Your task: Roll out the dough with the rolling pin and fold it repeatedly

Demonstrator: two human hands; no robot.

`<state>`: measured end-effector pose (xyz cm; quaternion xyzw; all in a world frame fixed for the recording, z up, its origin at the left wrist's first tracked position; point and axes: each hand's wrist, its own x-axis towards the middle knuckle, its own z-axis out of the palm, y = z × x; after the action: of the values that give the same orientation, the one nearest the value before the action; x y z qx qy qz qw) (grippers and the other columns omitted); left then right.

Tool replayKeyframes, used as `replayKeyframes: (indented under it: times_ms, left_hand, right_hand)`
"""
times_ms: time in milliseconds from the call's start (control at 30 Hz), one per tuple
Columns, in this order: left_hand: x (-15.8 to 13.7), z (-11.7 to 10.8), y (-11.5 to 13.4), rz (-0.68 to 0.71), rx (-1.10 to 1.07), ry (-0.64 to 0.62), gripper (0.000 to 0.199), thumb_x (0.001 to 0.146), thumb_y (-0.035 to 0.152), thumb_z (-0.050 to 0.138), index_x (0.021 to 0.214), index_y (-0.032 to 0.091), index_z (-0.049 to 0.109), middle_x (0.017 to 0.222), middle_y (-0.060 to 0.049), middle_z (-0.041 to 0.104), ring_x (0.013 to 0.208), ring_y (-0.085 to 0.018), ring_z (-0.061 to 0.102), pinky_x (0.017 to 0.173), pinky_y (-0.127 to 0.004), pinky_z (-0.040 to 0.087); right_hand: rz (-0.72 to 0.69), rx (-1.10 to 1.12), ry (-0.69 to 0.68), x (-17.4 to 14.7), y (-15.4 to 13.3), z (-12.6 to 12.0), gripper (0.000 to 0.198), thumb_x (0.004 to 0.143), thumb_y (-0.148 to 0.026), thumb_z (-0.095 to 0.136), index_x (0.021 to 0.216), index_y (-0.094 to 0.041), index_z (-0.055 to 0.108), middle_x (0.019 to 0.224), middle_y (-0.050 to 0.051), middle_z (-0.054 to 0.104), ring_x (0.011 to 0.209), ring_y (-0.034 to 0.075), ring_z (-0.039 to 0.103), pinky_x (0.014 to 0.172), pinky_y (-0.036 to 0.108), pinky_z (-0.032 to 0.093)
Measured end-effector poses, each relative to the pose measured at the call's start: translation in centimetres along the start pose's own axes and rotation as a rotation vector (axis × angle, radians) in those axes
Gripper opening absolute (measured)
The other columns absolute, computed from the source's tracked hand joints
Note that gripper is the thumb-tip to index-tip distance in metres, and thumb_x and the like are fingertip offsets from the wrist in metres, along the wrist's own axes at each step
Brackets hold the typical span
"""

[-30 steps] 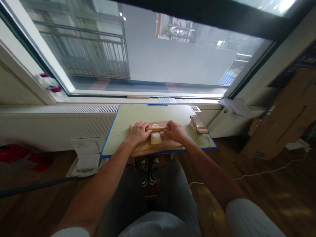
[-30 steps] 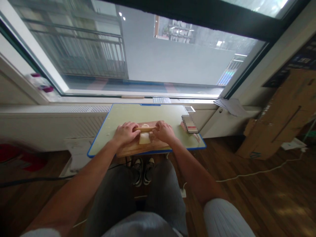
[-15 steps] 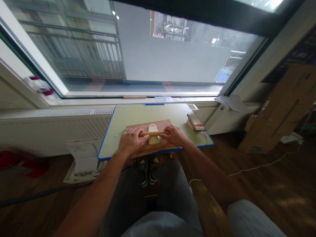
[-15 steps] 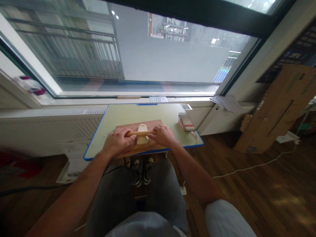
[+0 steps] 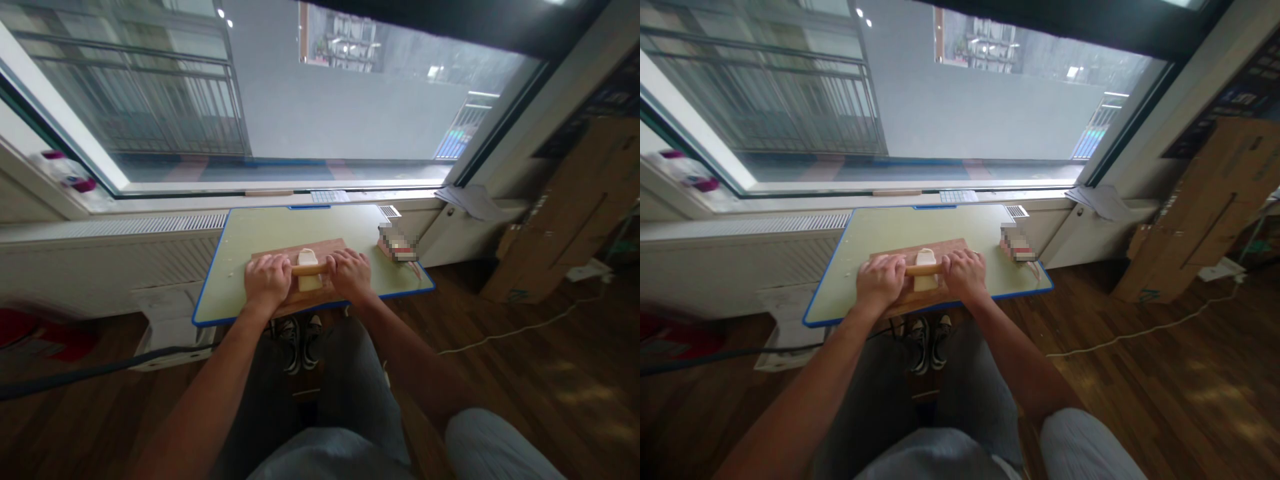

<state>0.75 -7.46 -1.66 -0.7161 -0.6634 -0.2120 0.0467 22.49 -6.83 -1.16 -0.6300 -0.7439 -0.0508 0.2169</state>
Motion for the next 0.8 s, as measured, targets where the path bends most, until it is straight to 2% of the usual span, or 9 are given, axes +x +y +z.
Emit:
replayKeyframes:
  times_ms: [200, 333, 533, 700, 800]
  left_hand:
    - [2.1, 0.2, 0.0, -0.048, 0.022, -0.078, 0.046, 0.108, 0.036, 0.033, 0.111, 0.026, 0.078, 0.134, -0.009, 0.079, 0.125, -0.031, 0.068, 0.107, -0.053, 0.042]
    - [2.4, 0.0, 0.1, -0.054, 0.011, -0.083, 0.046, 0.108, 0.036, 0.034, 0.119, 0.027, 0.077, 0.143, -0.010, 0.075, 0.131, -0.033, 0.065, 0.112, -0.056, 0.040]
    - [0.5, -0.6, 0.4, -0.023, -0.006, -0.050, 0.049, 0.109, 0.037, 0.032, 0.129, 0.026, 0.075, 0.151, -0.010, 0.070, 0.142, -0.033, 0.058, 0.116, -0.055, 0.040]
    - [-1.3, -0.9, 0.6, -0.009, -0.045, -0.025, 0.055, 0.109, 0.040, 0.031, 0.146, 0.023, 0.068, 0.161, -0.011, 0.062, 0.155, -0.034, 0.048, 0.123, -0.057, 0.035]
    - [-1.0, -0.7, 0.6, -0.021, -0.059, -0.018, 0.054, 0.109, 0.039, 0.031, 0.145, 0.023, 0.069, 0.160, -0.010, 0.063, 0.155, -0.034, 0.047, 0.125, -0.059, 0.033]
  right_hand:
    - [0.056, -0.056, -0.086, 2.8, -0.2, 0.4, 0.041, 0.113, -0.036, 0.039, 0.117, -0.027, 0.078, 0.134, 0.006, 0.078, 0.128, 0.025, 0.061, 0.110, 0.043, 0.038]
    - [0.069, -0.066, -0.161, 3.5, -0.1, 0.4, 0.040, 0.111, -0.036, 0.040, 0.122, -0.025, 0.077, 0.137, 0.009, 0.075, 0.130, 0.027, 0.060, 0.110, 0.045, 0.042]
    - [0.067, -0.052, -0.126, 0.5, -0.3, 0.0, 0.044, 0.114, -0.037, 0.034, 0.119, -0.027, 0.076, 0.137, 0.010, 0.075, 0.136, 0.029, 0.057, 0.118, 0.050, 0.037]
    - [0.136, -0.009, -0.075, -1.9, -0.6, 0.2, 0.050, 0.115, -0.044, 0.032, 0.149, -0.025, 0.065, 0.162, 0.009, 0.059, 0.155, 0.031, 0.042, 0.129, 0.058, 0.025]
    - [0.132, -0.008, -0.077, -1.8, -0.6, 0.4, 0.052, 0.115, -0.044, 0.032, 0.151, -0.024, 0.064, 0.164, 0.009, 0.058, 0.156, 0.031, 0.042, 0.129, 0.060, 0.025]
